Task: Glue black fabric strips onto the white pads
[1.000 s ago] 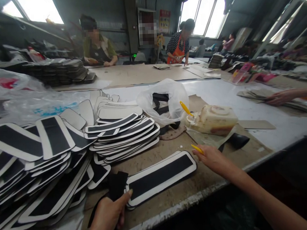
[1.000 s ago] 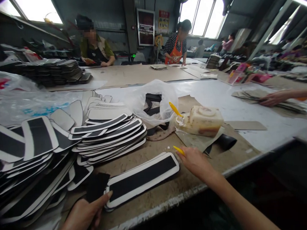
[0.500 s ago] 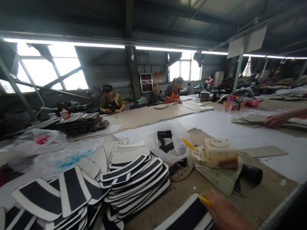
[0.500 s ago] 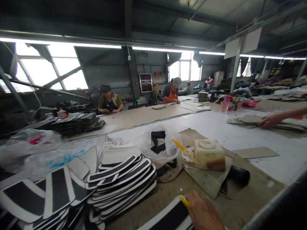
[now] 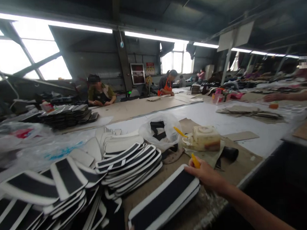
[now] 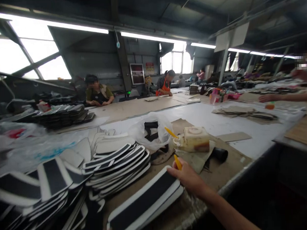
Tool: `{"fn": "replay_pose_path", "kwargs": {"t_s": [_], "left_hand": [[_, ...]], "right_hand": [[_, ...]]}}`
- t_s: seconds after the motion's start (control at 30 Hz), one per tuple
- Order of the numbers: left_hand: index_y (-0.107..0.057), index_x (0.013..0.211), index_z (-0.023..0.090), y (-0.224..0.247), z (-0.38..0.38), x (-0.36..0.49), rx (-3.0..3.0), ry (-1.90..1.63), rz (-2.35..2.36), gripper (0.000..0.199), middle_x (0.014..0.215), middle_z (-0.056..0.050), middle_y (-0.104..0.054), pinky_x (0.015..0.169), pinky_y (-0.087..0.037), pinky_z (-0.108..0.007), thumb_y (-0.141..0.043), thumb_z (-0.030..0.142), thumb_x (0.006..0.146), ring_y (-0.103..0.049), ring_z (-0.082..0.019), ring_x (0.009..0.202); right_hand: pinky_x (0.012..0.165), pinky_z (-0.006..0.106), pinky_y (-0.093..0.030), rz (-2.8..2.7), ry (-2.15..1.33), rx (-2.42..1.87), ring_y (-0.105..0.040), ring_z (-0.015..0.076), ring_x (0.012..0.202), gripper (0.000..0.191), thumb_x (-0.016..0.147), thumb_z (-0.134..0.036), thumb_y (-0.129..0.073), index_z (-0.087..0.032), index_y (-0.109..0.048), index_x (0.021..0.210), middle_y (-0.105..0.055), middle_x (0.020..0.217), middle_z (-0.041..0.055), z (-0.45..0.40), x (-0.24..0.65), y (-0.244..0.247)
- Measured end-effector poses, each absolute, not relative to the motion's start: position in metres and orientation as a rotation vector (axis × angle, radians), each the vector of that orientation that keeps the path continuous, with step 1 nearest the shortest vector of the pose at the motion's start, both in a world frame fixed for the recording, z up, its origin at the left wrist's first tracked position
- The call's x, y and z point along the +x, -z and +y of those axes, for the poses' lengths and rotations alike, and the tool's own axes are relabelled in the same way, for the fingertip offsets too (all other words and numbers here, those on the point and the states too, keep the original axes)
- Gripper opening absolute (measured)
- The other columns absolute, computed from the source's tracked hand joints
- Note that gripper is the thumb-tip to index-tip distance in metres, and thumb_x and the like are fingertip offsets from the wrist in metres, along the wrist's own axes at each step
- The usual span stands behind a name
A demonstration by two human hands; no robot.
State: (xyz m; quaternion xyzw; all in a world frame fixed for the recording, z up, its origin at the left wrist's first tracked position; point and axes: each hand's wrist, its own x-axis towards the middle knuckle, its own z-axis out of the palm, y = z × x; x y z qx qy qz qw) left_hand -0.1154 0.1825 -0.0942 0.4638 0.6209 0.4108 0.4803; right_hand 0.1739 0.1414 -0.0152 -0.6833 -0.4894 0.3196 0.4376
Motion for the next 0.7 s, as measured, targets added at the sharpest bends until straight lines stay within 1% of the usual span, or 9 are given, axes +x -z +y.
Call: {"fn": "replay_pose_path", "kwargs": {"t_s": [0.07,0.13,0.17,0.27,0.4,0.47,0.57,0.63,0.7], "left_hand": [[-0.047,0.054,0.022,0.088,0.149,-0.133,1.0,-0.985,1.511,0.047,0.034,0.006,-0.032,0.036,-0.026,-0.025,-0.064,0.065,0.06,-0.033,-0.012,0.032],[-0.043,0.059,0.02,0.077,0.127,-0.14,0.776,-0.994,1.257,0.043,0.043,0.007,-0.037,0.04,-0.026,-0.022,-0.068,0.054,0.066,-0.033,-0.008,0.038],[-0.038,0.058,0.02,0.072,0.122,-0.141,0.687,-1.022,1.194,0.045,0.042,0.009,-0.032,0.039,-0.024,-0.021,-0.071,0.051,0.065,-0.029,-0.006,0.037],[-0.038,0.063,0.02,0.062,0.119,-0.138,0.592,-1.074,1.147,0.042,0.043,0.011,-0.029,0.038,-0.019,-0.02,-0.073,0.044,0.065,-0.025,-0.004,0.036],[-0.04,0.063,0.019,0.061,0.119,-0.138,0.585,-1.137,1.199,0.041,0.041,0.011,-0.03,0.038,-0.019,-0.019,-0.074,0.042,0.064,-0.025,-0.004,0.036],[-0.04,0.065,0.019,0.062,0.117,-0.138,0.58,-1.152,1.218,0.041,0.041,0.011,-0.029,0.038,-0.019,-0.019,-0.074,0.042,0.063,-0.024,-0.004,0.036],[-0.04,0.065,0.019,0.064,0.116,-0.14,0.562,-1.159,1.255,0.043,0.042,0.012,-0.029,0.037,-0.019,-0.018,-0.076,0.042,0.061,-0.024,-0.004,0.037],[-0.04,0.063,0.019,0.064,0.117,-0.141,0.539,-1.158,1.276,0.044,0.044,0.011,-0.029,0.037,-0.021,-0.018,-0.078,0.041,0.059,-0.025,-0.004,0.038],[-0.045,0.064,0.019,0.062,0.118,-0.14,0.544,-1.128,1.322,0.041,0.046,0.009,-0.036,0.038,-0.026,-0.019,-0.078,0.043,0.058,-0.032,-0.005,0.038]], "right_hand": [[0.05,0.022,-0.033,-1.163,-0.809,-1.7,-0.039,0.0107,0.055,0.037,0.071,-0.052,-0.06,-0.019,-0.044,0.071,-0.041,0.061,-0.005,0.136,0.172,0.011],[0.046,0.022,-0.031,-1.083,-0.899,-1.719,-0.037,0.0099,0.051,0.041,0.068,-0.057,-0.064,-0.02,-0.045,0.072,-0.039,0.059,-0.0057,0.135,0.172,0.012],[0.045,0.022,-0.03,-1.043,-0.955,-1.716,-0.037,0.0098,0.05,0.043,0.066,-0.058,-0.066,-0.02,-0.045,0.072,-0.04,0.059,-0.0057,0.135,0.173,0.013],[0.044,0.023,-0.03,-0.966,-1.051,-1.713,-0.039,0.0102,0.049,0.046,0.061,-0.059,-0.07,-0.02,-0.048,0.074,-0.043,0.059,-0.0044,0.137,0.176,0.02],[0.043,0.026,-0.028,-1.039,-1.096,-1.795,-0.038,0.0109,0.046,0.044,0.072,-0.063,-0.058,-0.02,-0.056,0.078,-0.048,0.058,0.0004,0.134,0.175,0.024],[0.042,0.026,-0.026,-1.159,-1.038,-1.879,-0.036,0.0109,0.046,0.043,0.072,-0.063,-0.057,-0.02,-0.057,0.076,-0.047,0.055,0.0,0.133,0.173,0.024],[0.044,0.023,-0.028,-1.314,-0.963,-1.911,-0.035,0.0103,0.048,0.042,0.068,-0.06,-0.062,-0.019,-0.052,0.066,-0.041,0.054,-0.0031,0.133,0.17,0.026],[0.042,0.021,-0.026,-1.297,-1.032,-1.86,-0.033,0.0089,0.048,0.043,0.07,-0.059,-0.06,-0.019,-0.046,0.063,-0.037,0.054,-0.005,0.133,0.169,0.03],[0.04,0.02,-0.023,-1.199,-1.148,-1.76,-0.031,0.0075,0.046,0.043,0.072,-0.059,-0.059,-0.019,-0.043,0.065,-0.036,0.055,-0.006,0.132,0.169,0.033]]}}
